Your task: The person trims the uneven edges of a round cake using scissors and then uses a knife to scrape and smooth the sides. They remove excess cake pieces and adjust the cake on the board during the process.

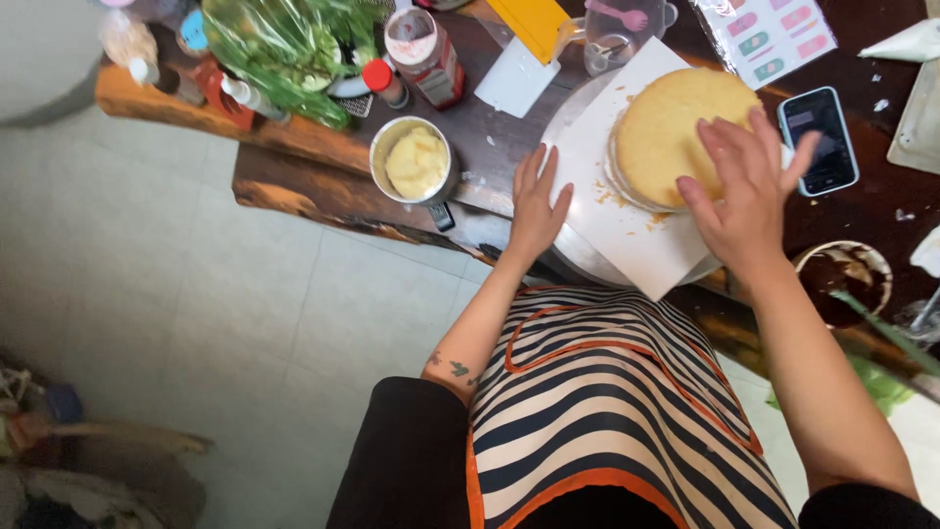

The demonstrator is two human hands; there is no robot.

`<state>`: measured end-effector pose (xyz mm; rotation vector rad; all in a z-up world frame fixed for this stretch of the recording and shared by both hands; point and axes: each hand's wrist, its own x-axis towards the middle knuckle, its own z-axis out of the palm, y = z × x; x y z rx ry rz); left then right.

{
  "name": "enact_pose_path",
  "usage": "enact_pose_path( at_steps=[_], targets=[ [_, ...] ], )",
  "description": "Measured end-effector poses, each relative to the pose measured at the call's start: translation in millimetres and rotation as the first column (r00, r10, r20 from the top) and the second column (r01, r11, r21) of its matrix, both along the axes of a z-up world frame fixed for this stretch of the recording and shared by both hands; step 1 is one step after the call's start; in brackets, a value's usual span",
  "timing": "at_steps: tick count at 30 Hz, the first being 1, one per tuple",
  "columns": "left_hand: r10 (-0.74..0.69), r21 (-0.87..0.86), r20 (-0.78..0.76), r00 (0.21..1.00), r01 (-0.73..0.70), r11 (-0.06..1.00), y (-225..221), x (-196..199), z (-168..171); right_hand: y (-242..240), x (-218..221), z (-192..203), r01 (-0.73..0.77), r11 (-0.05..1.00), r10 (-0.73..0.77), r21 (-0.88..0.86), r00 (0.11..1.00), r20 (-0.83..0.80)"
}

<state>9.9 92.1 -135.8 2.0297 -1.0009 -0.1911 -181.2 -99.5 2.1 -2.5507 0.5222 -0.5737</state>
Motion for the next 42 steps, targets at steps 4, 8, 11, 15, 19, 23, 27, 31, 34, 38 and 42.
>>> enact_pose_path(
  at_steps=[4,8,11,15,19,23,27,31,34,38,42],
  targets=[
    [-0.087,-0.007,0.007,0.996,0.087,0.996,34.0,12.5,23.2,31.4,-1.2,-8.3,0.144,0.99,-0.143,0.002,0.984,-0.106],
    [-0.222,-0.025,-0.012,0.975,0.222,0.975,99.8,22.7,37.9,82.2,19.4,15.5,0.25,0.967,-0.252,0.053,0.967,0.042],
    [-0.271,-0.039,-0.015,0.963,0.27,0.962,143.0,34.7,41.5,108.8,35.1,30.6,0.347,0.926,-0.361,0.151,0.93,0.071],
    [-0.272,0.06,-0.119,0.955,0.28,0.958,188.0,44.3,39.3,137.1,37.2,42.1,0.414,0.906,-0.423,0.09,0.894,0.15],
    [-0.263,0.095,-0.141,0.955,0.277,0.956,212.2,47.4,29.7,149.7,31.1,41.2,0.475,0.858,-0.474,0.194,0.879,-0.055],
    [-0.265,0.123,-0.125,0.956,0.28,0.952,219.3,40.2,25.0,164.2,8.9,38.6,0.433,0.875,-0.45,0.217,0.892,0.034],
    [-0.291,0.132,-0.13,0.948,0.308,0.942,219.6,23.0,26.7,179.1,-39.5,7.4,0.47,0.85,-0.484,0.236,0.875,0.002],
    [-0.281,0.146,-0.099,0.955,0.293,0.945,229.1,-7.2,18.5,206.7,-95.7,-46.6,0.392,0.915,-0.387,0.1,0.92,-0.066],
    [-0.27,0.157,-0.115,0.956,0.286,0.945,242.1,-33.1,29.0,236.8,-114.8,-46.1,0.372,0.916,-0.349,0.148,0.923,-0.16],
    [-0.218,0.355,-0.154,0.964,0.26,0.898,268.5,-81.5,18.1,282.5,-144.3,-41.8,0.342,0.867,-0.198,0.362,0.904,-0.38],
    [-0.239,0.137,-0.14,0.961,0.258,0.956,306.5,-144.7,-39.5,329.7,-183.5,-34.0,0.384,0.73,0.062,0.565,0.786,-0.615]
  ],
)
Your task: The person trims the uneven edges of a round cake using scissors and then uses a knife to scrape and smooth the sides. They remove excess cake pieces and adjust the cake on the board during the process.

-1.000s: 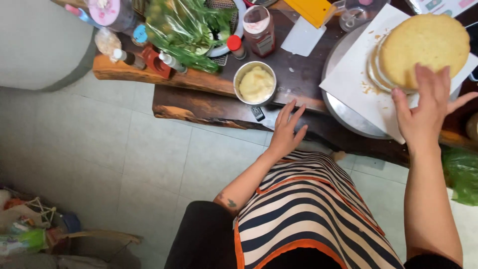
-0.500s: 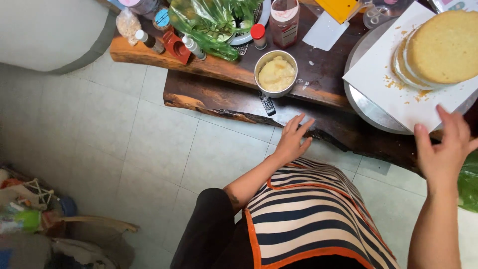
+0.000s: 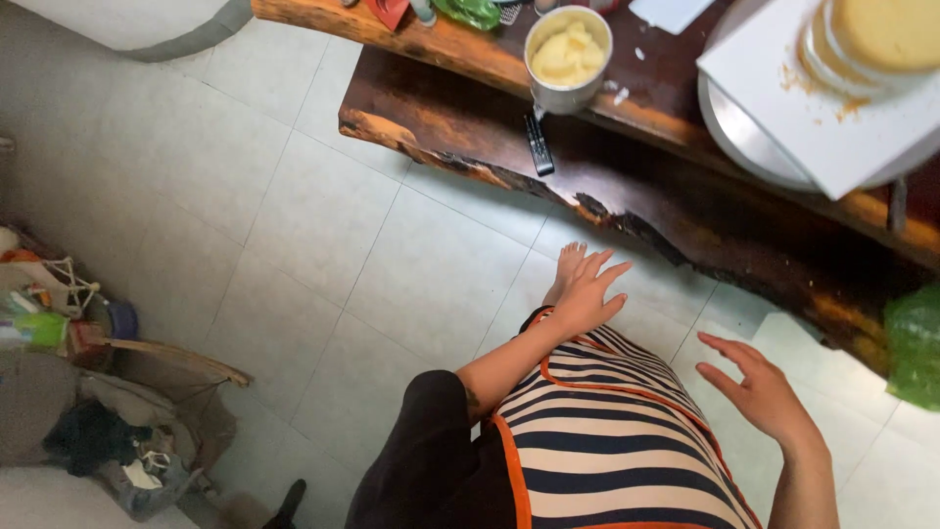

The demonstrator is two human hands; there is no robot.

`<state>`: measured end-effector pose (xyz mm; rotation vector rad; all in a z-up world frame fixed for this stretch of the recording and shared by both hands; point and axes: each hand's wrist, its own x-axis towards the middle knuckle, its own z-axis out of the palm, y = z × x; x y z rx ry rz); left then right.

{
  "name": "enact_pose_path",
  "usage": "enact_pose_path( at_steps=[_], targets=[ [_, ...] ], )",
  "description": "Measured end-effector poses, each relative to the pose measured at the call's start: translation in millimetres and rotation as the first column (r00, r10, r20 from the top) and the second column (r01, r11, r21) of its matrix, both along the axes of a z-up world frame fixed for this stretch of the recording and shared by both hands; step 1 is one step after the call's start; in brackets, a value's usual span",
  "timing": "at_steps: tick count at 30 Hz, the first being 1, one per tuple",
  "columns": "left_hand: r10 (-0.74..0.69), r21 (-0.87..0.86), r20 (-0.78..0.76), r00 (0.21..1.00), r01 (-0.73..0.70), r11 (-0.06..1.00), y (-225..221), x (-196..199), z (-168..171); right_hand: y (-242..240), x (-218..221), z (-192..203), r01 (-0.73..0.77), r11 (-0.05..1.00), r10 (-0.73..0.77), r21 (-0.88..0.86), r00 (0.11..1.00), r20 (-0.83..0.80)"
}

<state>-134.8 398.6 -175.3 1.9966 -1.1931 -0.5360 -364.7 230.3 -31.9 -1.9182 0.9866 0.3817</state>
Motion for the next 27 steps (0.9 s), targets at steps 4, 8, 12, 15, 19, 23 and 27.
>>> enact_pose_path(
  at_steps=[4,8,12,15,19,23,27],
  targets=[
    [-0.026,0.059,-0.039,0.999,0.028,0.998,25.5,-42.5,2.1,39.2,-58.6,-19.7,0.046,0.999,-0.04,0.028,0.98,-0.194],
    [-0.155,0.077,0.037,0.987,0.152,0.985,27.4,-72.5,3.4,73.8,-119.5,-37.2,0.15,0.988,-0.133,0.04,0.953,-0.273],
    [-0.307,0.167,-0.013,0.952,0.304,0.938,9.1,-87.4,9.1,101.9,-168.5,-57.6,0.241,0.965,-0.216,0.102,0.954,-0.209],
    [-0.368,0.162,-0.001,0.93,0.363,0.917,-14.8,-96.8,4.4,107.0,-185.9,-64.1,0.378,0.918,-0.36,0.115,0.92,-0.156],
    [-0.501,0.211,0.003,0.865,0.489,0.846,-57.9,-110.4,5.4,105.7,-200.0,-70.8,0.52,0.847,-0.503,0.111,0.851,-0.15],
    [-0.6,0.241,0.02,0.8,0.578,0.779,-105.5,-136.8,4.8,100.2,-222.4,-67.6,0.561,0.825,-0.538,0.067,0.816,-0.213],
    [-0.693,0.249,0.039,0.72,0.664,0.705,-151.2,-173.4,5.6,94.6,-252.5,-68.7,0.641,0.766,-0.622,0.045,0.757,-0.198]
  ],
)
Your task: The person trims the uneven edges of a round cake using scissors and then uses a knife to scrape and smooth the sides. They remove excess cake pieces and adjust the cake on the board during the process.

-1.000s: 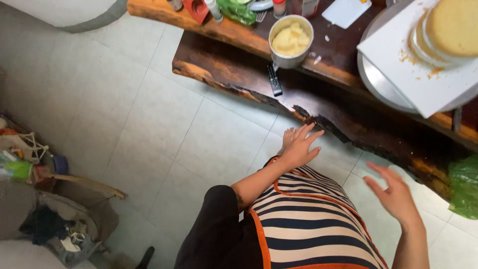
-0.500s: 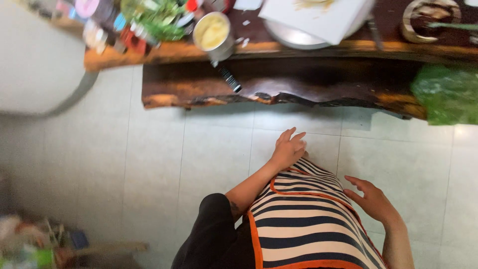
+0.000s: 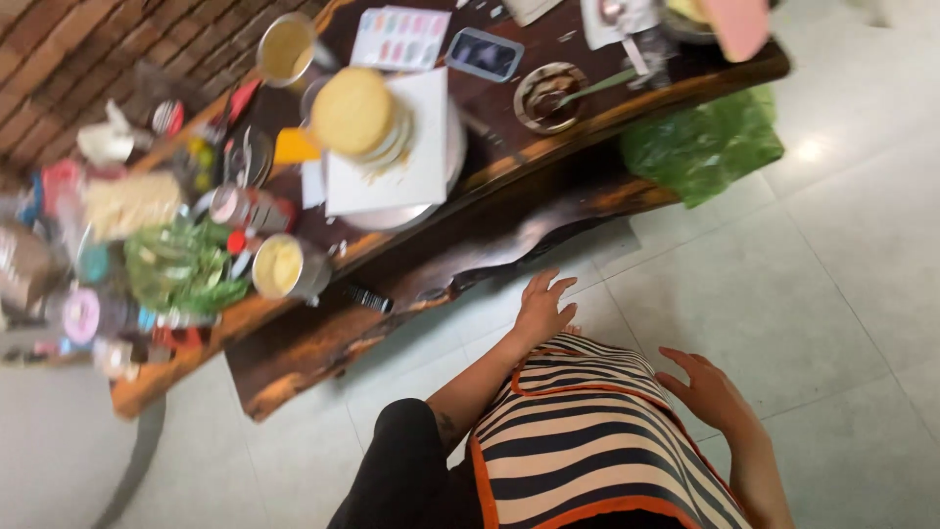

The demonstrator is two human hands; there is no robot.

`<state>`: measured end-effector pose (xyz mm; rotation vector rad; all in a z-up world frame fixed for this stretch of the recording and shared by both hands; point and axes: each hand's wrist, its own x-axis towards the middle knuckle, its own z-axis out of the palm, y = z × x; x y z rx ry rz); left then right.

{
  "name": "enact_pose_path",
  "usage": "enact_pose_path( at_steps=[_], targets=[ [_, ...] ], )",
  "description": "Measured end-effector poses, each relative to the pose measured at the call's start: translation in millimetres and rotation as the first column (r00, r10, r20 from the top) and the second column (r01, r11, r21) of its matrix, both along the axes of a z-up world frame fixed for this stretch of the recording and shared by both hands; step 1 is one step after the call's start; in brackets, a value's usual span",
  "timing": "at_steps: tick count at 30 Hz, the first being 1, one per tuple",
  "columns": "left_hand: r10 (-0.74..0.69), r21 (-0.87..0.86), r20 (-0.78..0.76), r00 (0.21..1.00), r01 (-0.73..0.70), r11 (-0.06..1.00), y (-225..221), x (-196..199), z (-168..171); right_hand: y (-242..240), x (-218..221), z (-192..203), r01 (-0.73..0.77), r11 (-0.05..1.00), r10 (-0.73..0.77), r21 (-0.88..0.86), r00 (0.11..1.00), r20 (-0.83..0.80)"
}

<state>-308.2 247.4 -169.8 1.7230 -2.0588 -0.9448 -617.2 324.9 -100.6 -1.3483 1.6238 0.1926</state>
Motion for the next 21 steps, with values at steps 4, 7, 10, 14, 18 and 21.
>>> enact_pose_path(
  at_steps=[4,7,10,14,18,21],
  targets=[
    [-0.09,0.026,0.009,0.996,0.09,0.996,-31.1,-47.0,14.8,-3.0,-42.4,-1.8,0.121,0.991,-0.121,0.058,0.993,-0.004],
    [-0.181,-0.007,0.03,0.983,0.182,0.983,-58.0,-93.9,18.4,-9.6,-97.2,-16.2,0.236,0.97,-0.232,0.064,0.97,-0.066],
    [-0.239,-0.019,0.002,0.971,0.239,0.971,-72.1,-150.3,5.6,-7.9,-174.1,-21.5,0.314,0.948,-0.311,0.053,0.949,-0.051],
    [-0.101,-0.06,0.13,0.986,0.109,0.992,-89.5,-229.4,-65.4,-1.2,-305.0,-32.9,0.312,0.95,-0.311,-0.011,0.941,-0.13],
    [0.079,0.075,0.319,0.944,-0.108,0.991,-100.1,-266.3,-122.6,-0.4,-427.4,-49.4,0.373,0.927,-0.373,-0.026,0.916,-0.145],
    [0.195,0.329,0.468,0.862,-0.375,0.867,-94.8,-270.7,-139.3,3.5,-495.0,-60.5,0.277,0.956,-0.292,-0.096,0.928,-0.23]
  ],
)
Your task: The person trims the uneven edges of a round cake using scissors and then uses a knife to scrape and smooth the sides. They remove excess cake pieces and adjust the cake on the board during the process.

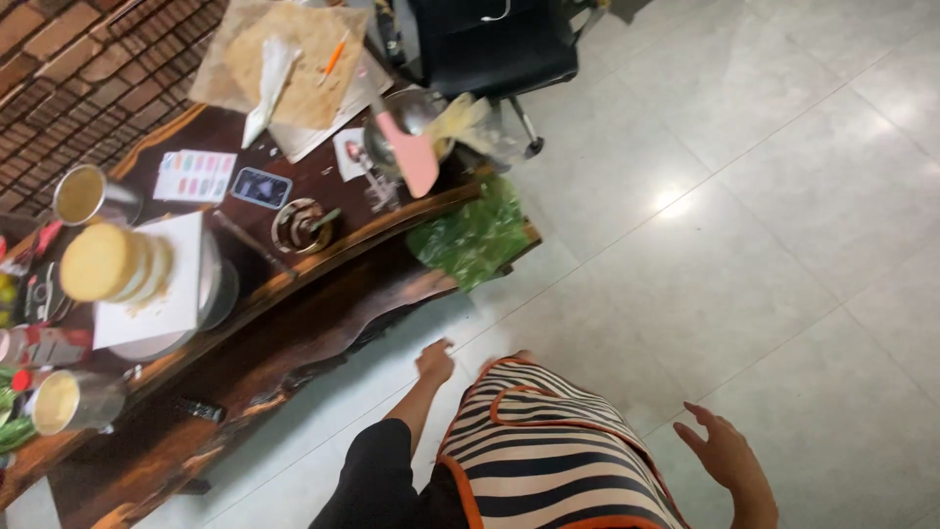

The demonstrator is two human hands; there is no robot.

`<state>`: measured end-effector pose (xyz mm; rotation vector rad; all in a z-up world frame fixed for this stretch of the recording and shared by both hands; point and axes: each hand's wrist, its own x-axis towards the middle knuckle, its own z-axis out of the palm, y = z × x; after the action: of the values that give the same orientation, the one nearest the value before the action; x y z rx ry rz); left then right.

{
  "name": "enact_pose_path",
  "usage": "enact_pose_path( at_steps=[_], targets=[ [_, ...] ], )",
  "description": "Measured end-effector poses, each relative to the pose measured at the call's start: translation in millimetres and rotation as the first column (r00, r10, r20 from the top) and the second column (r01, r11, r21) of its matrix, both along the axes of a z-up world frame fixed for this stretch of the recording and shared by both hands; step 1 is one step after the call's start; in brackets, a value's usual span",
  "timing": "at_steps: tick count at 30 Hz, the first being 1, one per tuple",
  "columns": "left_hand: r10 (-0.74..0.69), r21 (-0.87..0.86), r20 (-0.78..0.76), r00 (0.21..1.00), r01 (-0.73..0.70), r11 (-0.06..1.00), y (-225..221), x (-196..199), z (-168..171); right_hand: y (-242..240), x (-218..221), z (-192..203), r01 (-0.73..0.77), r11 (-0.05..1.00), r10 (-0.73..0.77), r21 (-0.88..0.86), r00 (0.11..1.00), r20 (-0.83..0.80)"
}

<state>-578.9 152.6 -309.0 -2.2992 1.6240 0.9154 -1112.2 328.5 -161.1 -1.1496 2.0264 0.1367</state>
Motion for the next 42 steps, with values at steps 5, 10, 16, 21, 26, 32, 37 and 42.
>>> enact_pose_path(
  at_steps=[5,10,16,21,26,32,37,42],
  targets=[
    [0.074,0.225,0.188,0.979,-0.116,0.967,0.2,-33.6,-14.3,-55.1,-64.0,-9.5,0.056,0.996,-0.048,-0.068,0.993,0.105],
    [0.075,0.256,0.206,0.976,-0.128,0.958,-82.1,-134.1,-37.1,-145.6,-111.9,20.4,0.02,1.0,-0.024,0.023,0.982,0.189],
    [-0.093,0.072,0.052,0.994,0.089,0.993,-264.2,-342.6,-21.8,-242.9,-222.8,4.1,0.082,0.992,-0.045,-0.091,0.933,0.356],
    [-0.293,-0.316,-0.177,0.94,0.228,0.921,-402.7,-522.7,-4.2,-310.8,-299.3,9.3,0.219,0.905,-0.387,0.363,0.78,0.493],
    [-0.321,-0.289,-0.185,0.929,0.26,0.921,-475.5,-652.1,44.9,-367.0,-398.3,-19.6,0.158,0.954,-0.277,0.254,0.788,0.549],
    [-0.135,-0.172,-0.083,0.987,0.12,0.978,-489.6,-733.5,-23.9,-429.2,-590.1,-34.0,0.105,0.966,-0.209,0.238,0.856,0.473],
    [0.263,0.071,0.004,0.965,-0.263,0.962,-467.5,-776.5,-35.2,-482.1,-757.0,-58.4,-0.057,0.964,-0.096,0.261,0.837,0.539],
    [0.405,0.198,0.129,0.905,-0.423,0.884,-467.6,-846.7,-36.3,-560.2,-882.4,-84.9,-0.151,0.93,-0.165,0.334,0.641,0.75]
  ],
)
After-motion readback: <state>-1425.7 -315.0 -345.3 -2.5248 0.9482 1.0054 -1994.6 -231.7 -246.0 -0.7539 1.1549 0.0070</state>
